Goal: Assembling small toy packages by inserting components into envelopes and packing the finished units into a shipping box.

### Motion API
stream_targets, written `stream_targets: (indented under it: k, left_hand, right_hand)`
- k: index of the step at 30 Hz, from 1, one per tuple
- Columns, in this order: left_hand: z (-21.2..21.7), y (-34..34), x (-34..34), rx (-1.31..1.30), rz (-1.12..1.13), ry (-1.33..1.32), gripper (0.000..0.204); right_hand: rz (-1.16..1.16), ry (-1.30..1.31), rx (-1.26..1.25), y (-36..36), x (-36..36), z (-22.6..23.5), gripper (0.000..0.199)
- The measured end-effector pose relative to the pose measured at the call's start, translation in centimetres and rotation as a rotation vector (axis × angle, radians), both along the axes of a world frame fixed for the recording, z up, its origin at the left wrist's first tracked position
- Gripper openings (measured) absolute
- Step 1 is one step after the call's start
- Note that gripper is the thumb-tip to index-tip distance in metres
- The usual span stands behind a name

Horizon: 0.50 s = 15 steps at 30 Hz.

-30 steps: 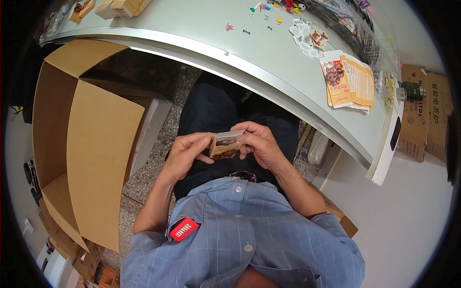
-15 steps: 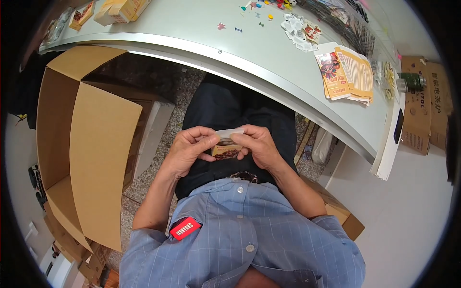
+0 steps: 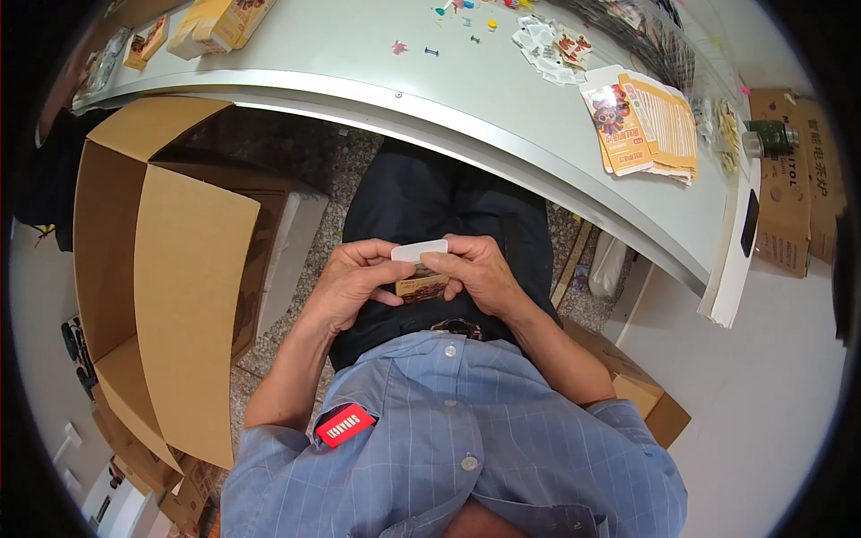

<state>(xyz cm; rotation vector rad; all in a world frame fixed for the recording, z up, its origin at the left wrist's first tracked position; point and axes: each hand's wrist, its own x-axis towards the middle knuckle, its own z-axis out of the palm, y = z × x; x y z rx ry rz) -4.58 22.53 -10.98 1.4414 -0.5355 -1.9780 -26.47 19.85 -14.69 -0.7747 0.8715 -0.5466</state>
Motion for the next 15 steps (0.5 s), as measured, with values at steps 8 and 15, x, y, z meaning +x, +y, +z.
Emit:
stream_targets:
  k: [8,15]
  left_hand:
    - [-1.0,0.9,-0.3,-0.301,0.110,-0.146,0.013]
    - [-0.5,1.1,-0.4,-0.321,0.054,-0.128,0.008]
  right_hand:
    - [-0.054,-0.142,-0.105,-0.1,-1.0,-0.7,0.023]
    - [0.000,-0.150,-0.182,-0.7,-1.8,-0.8,0.020]
